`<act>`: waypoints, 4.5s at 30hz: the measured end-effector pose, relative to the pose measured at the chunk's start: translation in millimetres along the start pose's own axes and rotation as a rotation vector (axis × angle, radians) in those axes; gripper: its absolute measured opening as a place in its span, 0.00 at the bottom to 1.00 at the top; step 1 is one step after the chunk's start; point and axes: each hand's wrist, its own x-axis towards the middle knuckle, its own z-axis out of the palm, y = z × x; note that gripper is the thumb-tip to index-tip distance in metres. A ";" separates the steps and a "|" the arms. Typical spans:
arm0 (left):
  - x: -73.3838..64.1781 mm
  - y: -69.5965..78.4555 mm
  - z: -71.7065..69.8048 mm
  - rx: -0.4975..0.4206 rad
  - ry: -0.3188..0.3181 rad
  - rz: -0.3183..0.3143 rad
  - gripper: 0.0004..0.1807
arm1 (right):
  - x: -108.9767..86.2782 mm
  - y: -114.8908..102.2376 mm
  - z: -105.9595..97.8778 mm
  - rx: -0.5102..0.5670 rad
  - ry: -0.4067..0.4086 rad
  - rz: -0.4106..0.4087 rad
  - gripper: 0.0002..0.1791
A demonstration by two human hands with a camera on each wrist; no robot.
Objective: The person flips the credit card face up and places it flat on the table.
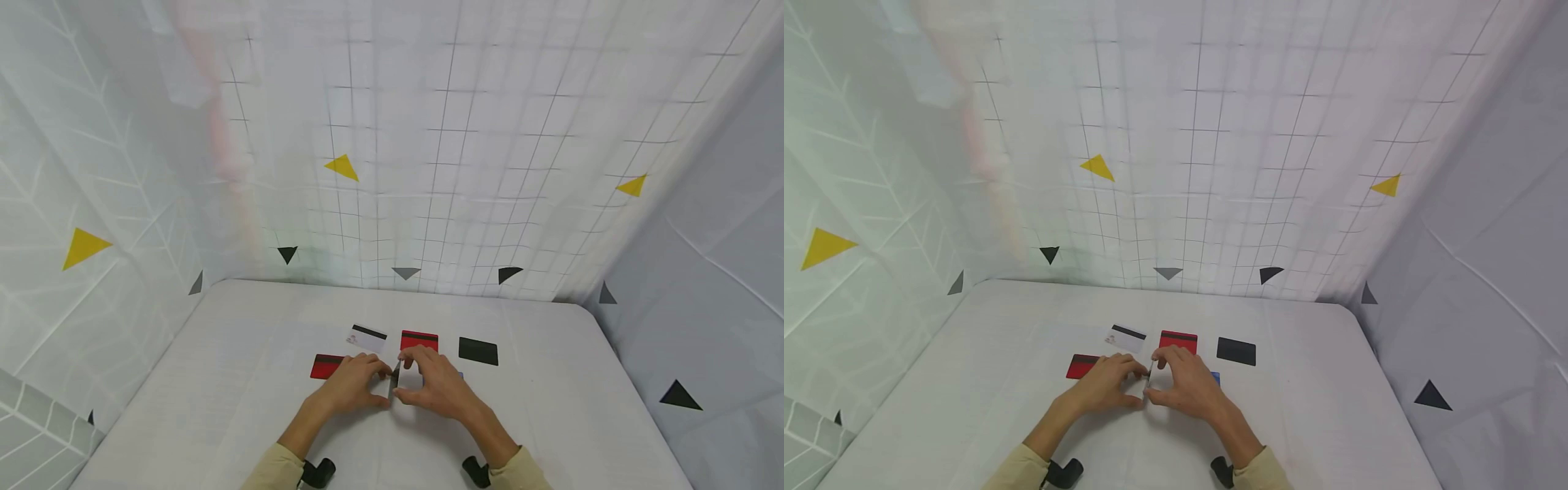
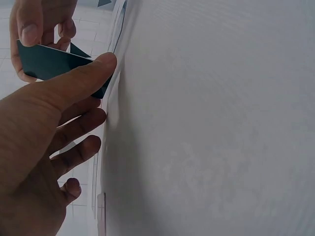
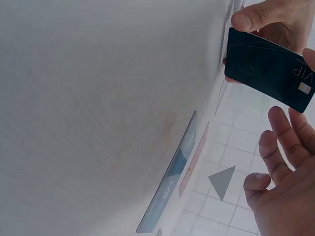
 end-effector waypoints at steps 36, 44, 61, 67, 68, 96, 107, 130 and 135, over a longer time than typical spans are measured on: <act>-2.8 2.1 -4.6 -0.020 0.020 0.011 0.31 | 0.6 -0.7 4.8 0.028 -0.114 0.069 0.32; -3.0 0.1 -9.0 -0.038 0.034 0.012 0.32 | 1.8 1.6 6.8 0.064 -0.151 0.076 0.33; -2.8 -1.4 -12.1 -0.069 0.060 0.009 0.31 | -0.4 5.9 3.2 -0.042 -0.092 0.031 0.33; -3.2 0.4 -13.3 -0.073 0.066 0.007 0.32 | -1.0 5.0 2.6 -0.095 -0.092 0.024 0.34; -3.3 0.5 -13.5 -0.077 0.069 0.006 0.32 | -1.1 4.6 2.5 -0.106 -0.089 0.021 0.34; -3.5 0.5 -15.8 -0.126 0.097 0.032 0.34 | -2.6 5.9 1.6 -0.246 -0.093 0.005 0.34; -3.9 0.4 -16.8 -0.123 0.098 0.023 0.33 | -0.3 7.7 1.2 -0.249 -0.112 0.018 0.34; -3.0 0.9 -18.5 -0.090 0.104 -0.005 0.32 | -3.5 21.2 -0.7 -0.287 -0.073 0.017 0.32; -1.2 -0.5 -18.3 -0.082 0.095 -0.015 0.32 | -4.7 22.1 -2.3 -0.282 -0.069 0.019 0.32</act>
